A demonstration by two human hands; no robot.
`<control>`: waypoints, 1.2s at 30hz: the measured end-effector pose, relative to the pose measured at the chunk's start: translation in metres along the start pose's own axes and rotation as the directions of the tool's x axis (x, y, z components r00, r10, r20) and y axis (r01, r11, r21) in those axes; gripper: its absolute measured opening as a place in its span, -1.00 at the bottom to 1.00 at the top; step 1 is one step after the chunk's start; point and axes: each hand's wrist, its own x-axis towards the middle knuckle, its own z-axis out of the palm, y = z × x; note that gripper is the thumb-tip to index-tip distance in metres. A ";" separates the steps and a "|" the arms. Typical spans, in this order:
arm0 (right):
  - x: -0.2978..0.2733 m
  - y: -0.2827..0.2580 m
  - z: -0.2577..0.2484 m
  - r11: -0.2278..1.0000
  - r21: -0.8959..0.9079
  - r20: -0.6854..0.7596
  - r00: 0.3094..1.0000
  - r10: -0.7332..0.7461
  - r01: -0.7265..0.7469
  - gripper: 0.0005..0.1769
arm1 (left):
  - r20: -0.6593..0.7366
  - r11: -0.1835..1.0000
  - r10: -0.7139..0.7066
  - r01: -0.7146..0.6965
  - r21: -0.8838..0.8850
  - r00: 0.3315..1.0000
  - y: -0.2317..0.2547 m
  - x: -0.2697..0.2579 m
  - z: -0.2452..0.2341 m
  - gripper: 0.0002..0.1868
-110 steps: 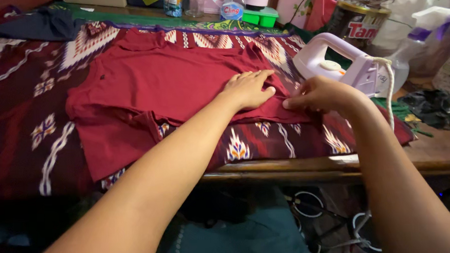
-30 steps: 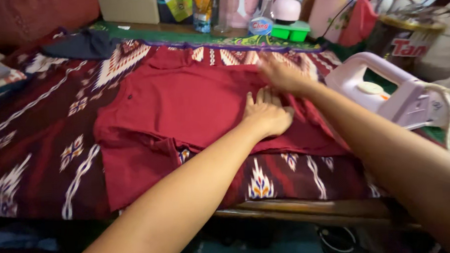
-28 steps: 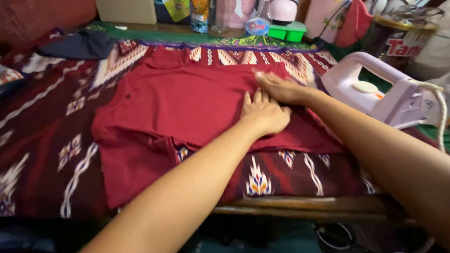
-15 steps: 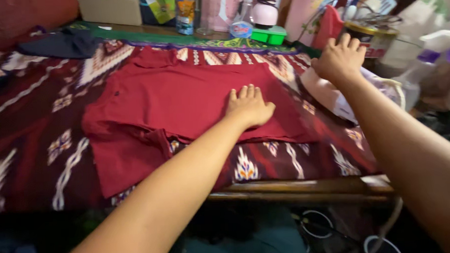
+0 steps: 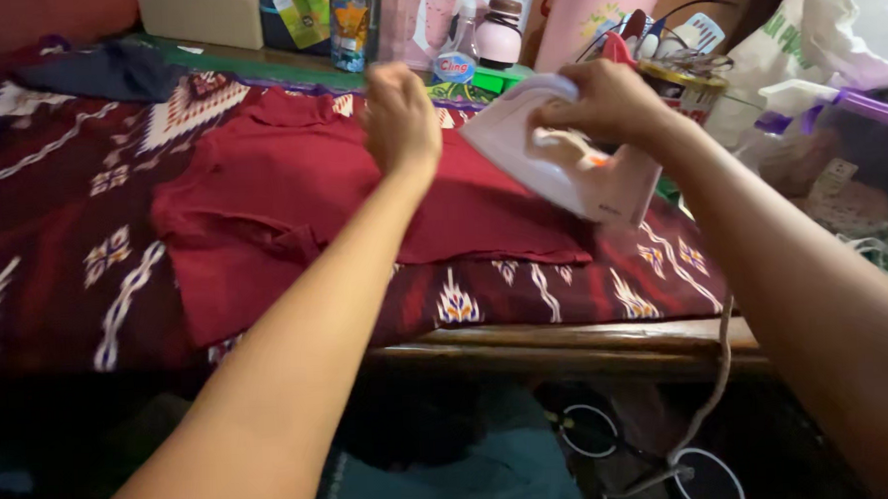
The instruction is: The person irons a red shirt on a patterned ironing board. They repeatedly smooth and press the fabric with an electric iron, adjusting the shirt's position to cover different areas.
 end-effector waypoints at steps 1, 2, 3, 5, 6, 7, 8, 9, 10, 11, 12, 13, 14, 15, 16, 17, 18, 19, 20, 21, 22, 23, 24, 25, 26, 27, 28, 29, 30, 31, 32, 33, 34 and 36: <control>-0.006 -0.017 0.003 0.998 0.069 0.056 0.998 -0.004 0.000 -0.26 | 0.001 0.998 0.007 -0.007 0.057 1.000 0.001 0.010 -0.016 -0.60; -0.009 -0.035 0.008 0.994 0.086 0.090 0.993 -0.074 0.066 -0.27 | 0.000 0.993 0.017 -0.017 0.118 1.000 0.001 0.020 -0.033 -0.57; -0.013 -0.050 0.013 0.986 0.106 0.123 0.982 -0.144 0.132 -0.27 | -0.002 0.984 0.026 -0.025 0.178 1.000 0.000 0.029 -0.050 -0.55; -0.020 -0.074 0.027 0.979 0.036 0.175 0.964 -0.202 0.199 -0.27 | 0.207 0.916 -0.102 0.011 0.400 0.973 -0.008 0.038 -0.083 -0.40; -0.021 -0.081 0.035 0.978 -0.055 0.188 0.964 -0.190 0.204 -0.26 | 0.293 0.862 -0.185 0.012 0.506 0.938 -0.013 0.042 -0.097 -0.32; -0.021 -0.085 0.041 0.967 -0.147 0.200 0.964 -0.177 0.208 -0.24 | 0.376 0.815 -0.279 0.011 0.579 0.884 -0.019 0.041 -0.109 -0.29; -0.019 -0.085 0.044 0.965 -0.143 0.198 0.962 -0.188 0.218 -0.26 | 0.446 0.764 -0.373 -0.003 0.645 0.814 -0.025 0.038 -0.119 -0.24; -0.017 -0.082 0.046 0.964 -0.139 0.196 0.960 -0.199 0.228 -0.28 | 0.479 0.721 -0.419 -0.037 0.692 0.771 -0.033 0.034 -0.128 -0.21; -0.017 -0.075 0.046 0.961 -0.143 0.197 0.959 -0.205 0.235 -0.29 | 0.511 0.682 -0.466 -0.075 0.728 0.722 -0.041 0.027 -0.134 -0.17; -0.014 -0.068 0.046 0.966 -0.146 0.195 0.964 -0.182 0.212 -0.29 | 0.542 0.653 -0.425 -0.169 0.738 0.725 -0.051 0.019 -0.143 -0.16; -0.010 -0.062 0.046 0.971 -0.148 0.194 0.968 -0.159 0.189 -0.29 | 0.575 0.617 -0.386 -0.261 0.742 0.722 -0.060 0.012 -0.152 -0.14; -0.008 -0.055 0.044 0.975 -0.150 0.192 0.972 -0.135 0.165 -0.29 | 0.608 0.575 -0.348 -0.351 0.739 0.713 -0.066 0.008 -0.157 -0.12; -0.007 -0.048 0.042 0.979 -0.127 0.189 0.973 -0.131 0.157 -0.30 | 0.605 0.569 -0.347 -0.352 0.743 0.716 -0.068 0.008 -0.159 -0.12; -0.006 -0.043 0.040 0.983 -0.104 0.185 0.974 -0.127 0.148 -0.31 | 0.602 0.564 -0.346 -0.354 0.746 0.719 -0.070 0.008 -0.162 -0.12; -0.008 -0.039 0.040 0.987 -0.079 0.182 0.976 -0.121 0.137 -0.31 | 0.600 0.556 -0.347 -0.357 0.750 0.721 -0.071 0.008 -0.164 -0.12; -0.011 -0.037 0.039 0.991 -0.037 0.220 0.969 -0.114 0.125 -0.32 | 0.596 0.550 -0.350 -0.357 0.755 0.722 -0.073 0.008 -0.165 -0.13; -0.014 -0.034 0.036 0.994 -0.002 0.253 0.962 -0.105 0.109 -0.32 | 0.596 0.548 -0.347 -0.359 0.755 0.724 -0.072 0.008 -0.164 -0.13; -0.018 -0.032 0.033 0.995 0.032 0.285 0.954 -0.097 0.091 -0.32 | 0.596 0.546 -0.344 -0.362 0.756 0.726 -0.070 0.009 -0.163 -0.13; -0.022 -0.031 0.030 0.993 0.045 0.307 0.944 -0.122 0.113 -0.33 | 0.596 0.544 -0.348 -0.362 0.757 0.724 -0.070 0.010 -0.163 -0.13; -0.026 -0.031 0.028 0.989 0.059 0.328 0.933 -0.147 0.135 -0.33 | 0.596 0.543 -0.352 -0.362 0.758 0.722 -0.070 0.010 -0.163 -0.13; -0.031 -0.029 0.027 0.985 0.073 0.354 0.920 -0.170 0.154 -0.34 | 0.598 0.543 -0.360 -0.360 0.759 0.716 -0.071 0.009 -0.162 -0.13; -0.033 -0.028 0.027 0.986 0.074 0.368 0.915 -0.165 0.148 -0.32 | 0.600 0.534 -0.365 -0.368 0.761 0.712 -0.072 0.008 -0.160 -0.13; -0.033 -0.028 0.026 0.987 0.074 0.379 0.911 -0.162 0.145 -0.31 | 0.600 0.526 -0.367 -0.373 0.764 0.711 -0.072 0.009 -0.159 -0.13; -0.031 -0.029 0.025 0.987 0.073 0.390 0.907 -0.159 0.142 -0.29 | 0.600 0.518 -0.369 -0.379 0.767 0.709 -0.072 0.010 -0.158 -0.13; -0.026 -0.032 0.026 0.988 0.051 0.368 0.917 -0.152 0.143 -0.30 | 0.609 0.490 -0.397 -0.402 0.773 0.687 -0.070 0.014 -0.158 -0.12; -0.020 -0.035 0.028 0.989 0.028 0.345 0.927 -0.145 0.144 -0.31 | 0.616 0.462 -0.425 -0.426 0.778 0.664 -0.067 0.019 -0.156 -0.11; -0.015 -0.038 0.032 0.990 0.005 0.326 0.935 -0.136 0.142 -0.32 | 0.622 0.436 -0.456 -0.450 0.780 0.637 -0.065 0.022 -0.154 -0.09; -0.009 -0.041 0.036 0.987 -0.003 0.292 0.944 -0.154 0.162 -0.33 | 0.627 0.367 -0.459 -0.509 0.779 0.629 -0.063 0.027 -0.151 -0.08; -0.001 -0.046 0.041 0.984 -0.011 0.255 0.952 -0.171 0.180 -0.34 | 0.633 0.294 -0.463 -0.566 0.770 0.620 -0.059 0.033 -0.146 -0.07; 0.005 -0.050 0.045 0.980 -0.020 0.219 0.957 -0.188 0.197 -0.35 | 0.638 0.219 -0.467 -0.619 0.754 0.612 -0.056 0.039 -0.141 -0.06; 0.009 -0.052 0.048 0.977 0.037 0.226 0.950 -0.215 0.212 -0.34 | 0.648 0.240 -0.431 -0.612 0.753 0.628 -0.053 0.044 -0.132 -0.10; 0.014 -0.056 0.052 0.970 0.094 0.231 0.943 -0.242 0.226 -0.33 | 0.655 0.262 -0.395 -0.605 0.752 0.644 -0.051 0.047 -0.123 -0.13; 0.017 -0.059 0.056 0.960 0.149 0.235 0.934 -0.267 0.237 -0.31 | 0.663 0.285 -0.359 -0.599 0.749 0.658 -0.051 0.051 -0.114 -0.17; 0.020 -0.061 0.065 0.971 0.088 0.228 0.945 -0.236 0.221 -0.29 | 0.648 0.433 -0.214 -0.524 0.734 0.731 -0.050 0.059 -0.096 -0.14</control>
